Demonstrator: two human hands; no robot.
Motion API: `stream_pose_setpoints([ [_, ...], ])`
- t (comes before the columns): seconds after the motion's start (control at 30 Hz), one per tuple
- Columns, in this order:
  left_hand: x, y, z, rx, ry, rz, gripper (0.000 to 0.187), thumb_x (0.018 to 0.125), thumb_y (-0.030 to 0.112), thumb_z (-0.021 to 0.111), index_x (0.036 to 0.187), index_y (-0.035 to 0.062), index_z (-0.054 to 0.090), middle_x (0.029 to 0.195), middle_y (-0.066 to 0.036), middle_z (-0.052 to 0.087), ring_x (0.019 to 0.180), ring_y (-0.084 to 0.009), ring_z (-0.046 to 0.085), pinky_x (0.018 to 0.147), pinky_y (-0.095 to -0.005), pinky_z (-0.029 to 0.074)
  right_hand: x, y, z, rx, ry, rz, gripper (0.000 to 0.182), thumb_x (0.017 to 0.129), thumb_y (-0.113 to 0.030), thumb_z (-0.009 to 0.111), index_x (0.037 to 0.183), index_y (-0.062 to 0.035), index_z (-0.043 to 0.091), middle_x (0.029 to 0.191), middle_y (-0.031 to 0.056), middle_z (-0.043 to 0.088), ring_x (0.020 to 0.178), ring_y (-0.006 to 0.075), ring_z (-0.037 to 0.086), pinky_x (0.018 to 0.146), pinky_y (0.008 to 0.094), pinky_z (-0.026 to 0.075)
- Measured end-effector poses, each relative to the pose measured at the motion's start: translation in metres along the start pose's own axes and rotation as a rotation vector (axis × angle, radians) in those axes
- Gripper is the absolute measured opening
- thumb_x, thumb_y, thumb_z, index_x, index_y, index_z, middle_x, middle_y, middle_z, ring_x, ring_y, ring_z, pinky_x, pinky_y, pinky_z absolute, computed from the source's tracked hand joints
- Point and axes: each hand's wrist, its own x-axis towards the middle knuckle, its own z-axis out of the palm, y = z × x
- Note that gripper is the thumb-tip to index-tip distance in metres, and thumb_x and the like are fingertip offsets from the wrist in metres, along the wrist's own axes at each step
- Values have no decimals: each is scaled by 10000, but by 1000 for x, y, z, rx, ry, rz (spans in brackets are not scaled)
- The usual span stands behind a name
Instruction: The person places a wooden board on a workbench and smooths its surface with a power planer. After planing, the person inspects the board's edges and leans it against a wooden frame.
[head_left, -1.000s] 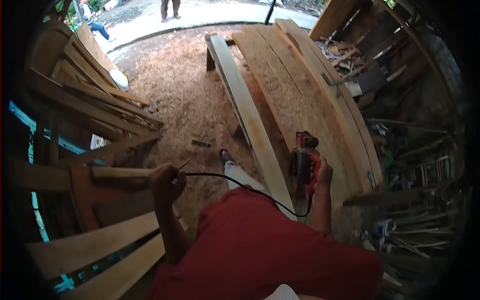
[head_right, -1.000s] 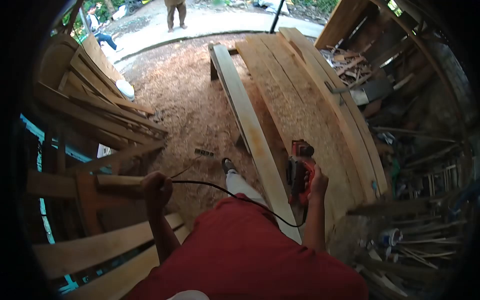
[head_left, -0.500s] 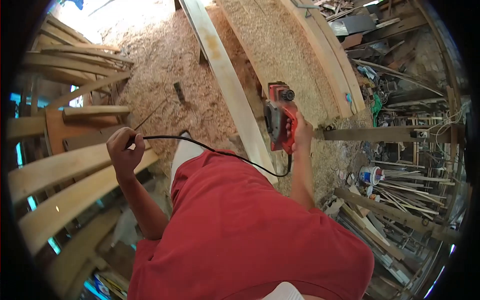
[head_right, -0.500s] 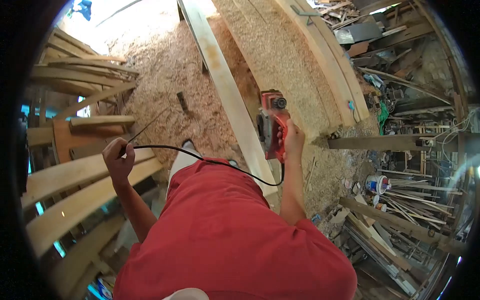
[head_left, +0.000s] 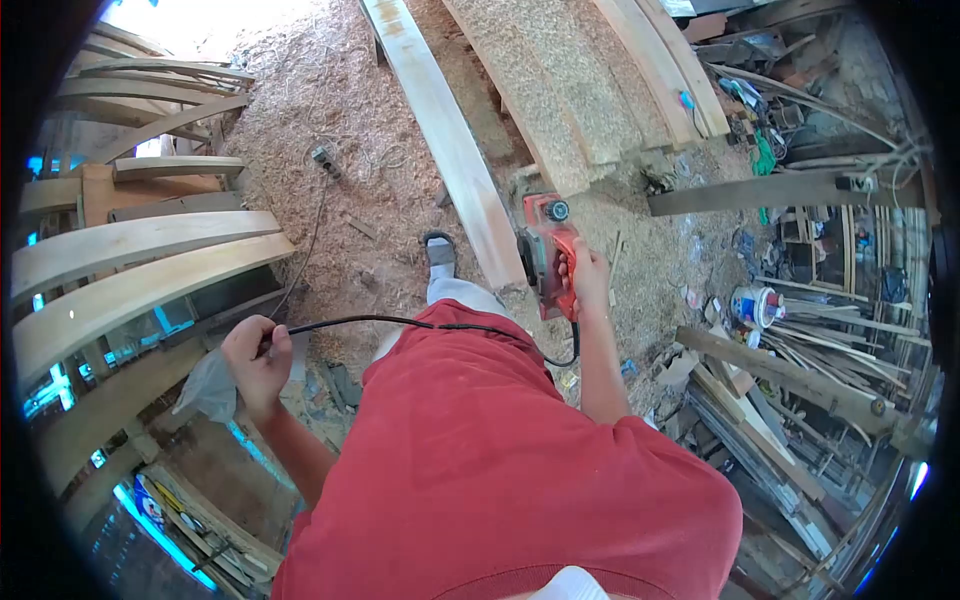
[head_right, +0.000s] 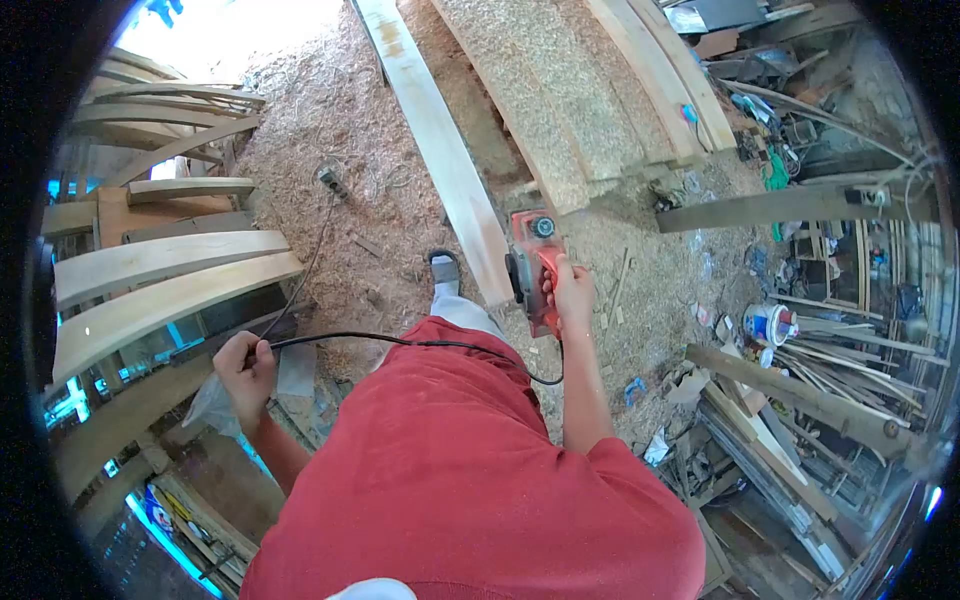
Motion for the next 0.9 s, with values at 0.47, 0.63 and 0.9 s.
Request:
stream_pose_setpoints([
  [0.47, -271, 53, 18, -170, -4, -29, 210, 849, 65, 719, 728, 1, 560, 622, -125, 488, 541, -280, 505, 532, -376, 387, -129, 124, -146, -168, -63, -59, 424, 1032, -374, 616, 798, -34, 712, 657, 41, 663, 493, 107, 562, 443, 260, 401],
  [0.63, -293, 74, 31, -97, -34, -43, 222, 871, 75, 706, 726, -5, 557, 624, -130, 493, 535, -262, 508, 531, -371, 390, -128, 143, -162, -159, -93, -45, 444, 1037, -387, 612, 784, -35, 708, 643, 43, 660, 469, 109, 548, 434, 262, 397],
  [0.9, -290, 97, 74, 15, -2, -183, 234, 887, 107, 719, 743, -2, 570, 618, -132, 505, 537, -247, 519, 537, -349, 401, -72, 170, -165, -273, -227, -10, 502, 1041, -418, 606, 742, -28, 704, 589, 37, 621, 437, 122, 534, 411, 297, 391],
])
